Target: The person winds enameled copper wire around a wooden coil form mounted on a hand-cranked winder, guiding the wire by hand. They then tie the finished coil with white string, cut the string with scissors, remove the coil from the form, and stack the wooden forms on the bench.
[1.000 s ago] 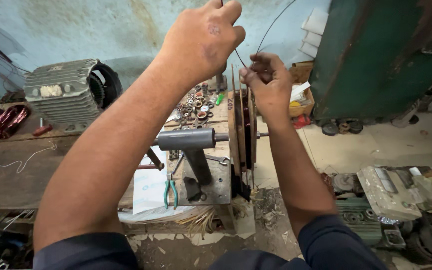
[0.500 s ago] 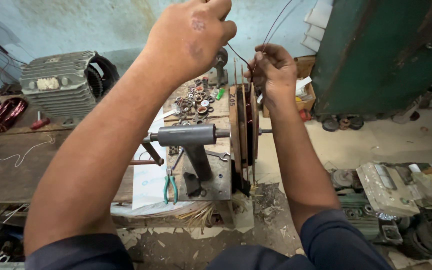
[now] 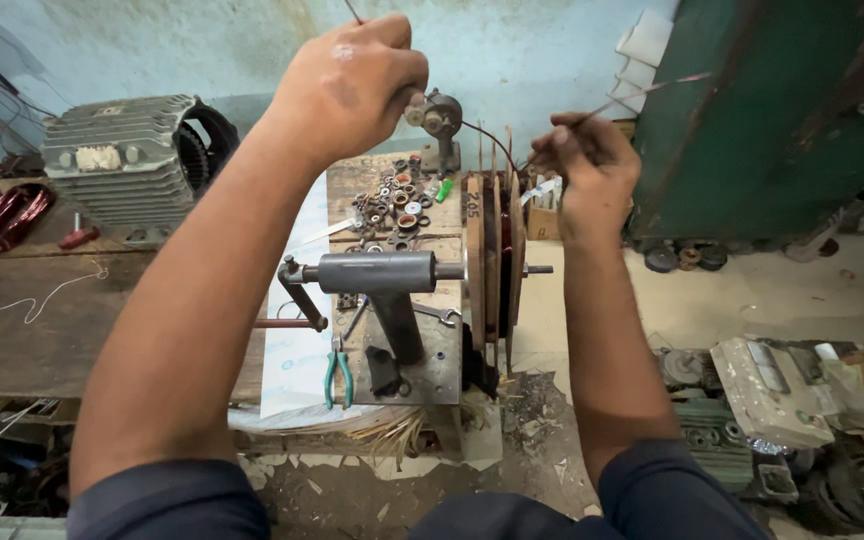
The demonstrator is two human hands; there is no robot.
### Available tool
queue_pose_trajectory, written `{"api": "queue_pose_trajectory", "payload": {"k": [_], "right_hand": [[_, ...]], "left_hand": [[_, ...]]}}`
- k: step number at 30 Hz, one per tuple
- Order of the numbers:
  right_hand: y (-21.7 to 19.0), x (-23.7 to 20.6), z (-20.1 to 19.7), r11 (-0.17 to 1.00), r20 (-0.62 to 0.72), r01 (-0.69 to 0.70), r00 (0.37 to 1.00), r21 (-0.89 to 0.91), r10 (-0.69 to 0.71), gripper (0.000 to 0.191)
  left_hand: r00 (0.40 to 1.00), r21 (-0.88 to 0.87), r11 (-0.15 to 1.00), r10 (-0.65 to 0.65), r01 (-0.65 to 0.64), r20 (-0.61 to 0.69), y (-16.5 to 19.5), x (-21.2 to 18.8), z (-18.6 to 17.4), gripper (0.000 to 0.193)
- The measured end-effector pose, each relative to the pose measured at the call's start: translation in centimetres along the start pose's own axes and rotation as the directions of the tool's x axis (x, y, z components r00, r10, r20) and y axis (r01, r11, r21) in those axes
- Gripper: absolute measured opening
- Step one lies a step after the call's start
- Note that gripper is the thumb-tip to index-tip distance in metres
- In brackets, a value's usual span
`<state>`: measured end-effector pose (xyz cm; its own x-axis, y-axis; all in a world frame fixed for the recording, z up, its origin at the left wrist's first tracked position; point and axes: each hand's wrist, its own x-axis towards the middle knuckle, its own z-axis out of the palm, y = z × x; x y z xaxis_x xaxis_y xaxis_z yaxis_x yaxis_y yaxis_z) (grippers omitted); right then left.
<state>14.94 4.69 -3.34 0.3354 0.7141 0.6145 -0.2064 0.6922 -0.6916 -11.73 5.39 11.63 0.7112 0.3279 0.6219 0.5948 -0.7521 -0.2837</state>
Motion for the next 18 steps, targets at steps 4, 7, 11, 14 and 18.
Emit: {"api": "queue_pose_trajectory", "payload": {"k": [4,7,11,14,18], "right_hand": [[0.7,2.0,1.1,0.988,0.052,-0.157,0.986,0.006,0.156,0.015],[1.7,3.4,1.9,0.99,0.136,-0.137,0.981,-0.041,0.141,0.019],[3.0,4.5,1.8,1.0,0.145,0.0,0.989,-0.026,0.004,0.019],[3.8,4.6,1.0,0.999,0.161,0.034,0.986,0.011,-0.035,0.006],[4.2,4.9,-0.1,0.986,0.273,0.138,0.956,-0.095,-0.107,0.007]], "left_hand": [[0.991,0.108,0.989,0.108,-0.098,-0.082,1.5,0.7,-1.2,0.007],[0.957,0.204,0.952,0.258,-0.228,-0.135,3.1,3.2,-0.9,0.003],[0.892,0.206,0.907,0.405,-0.366,-0.198,4.2,7.7,1.2,0.006],[0.872,0.274,0.871,0.46,-0.407,-0.168,4.9,9.8,3.0,0.01],[0.881,0.317,0.866,0.449,-0.387,-0.149,6.2,10.9,4.3,0.011]]}}
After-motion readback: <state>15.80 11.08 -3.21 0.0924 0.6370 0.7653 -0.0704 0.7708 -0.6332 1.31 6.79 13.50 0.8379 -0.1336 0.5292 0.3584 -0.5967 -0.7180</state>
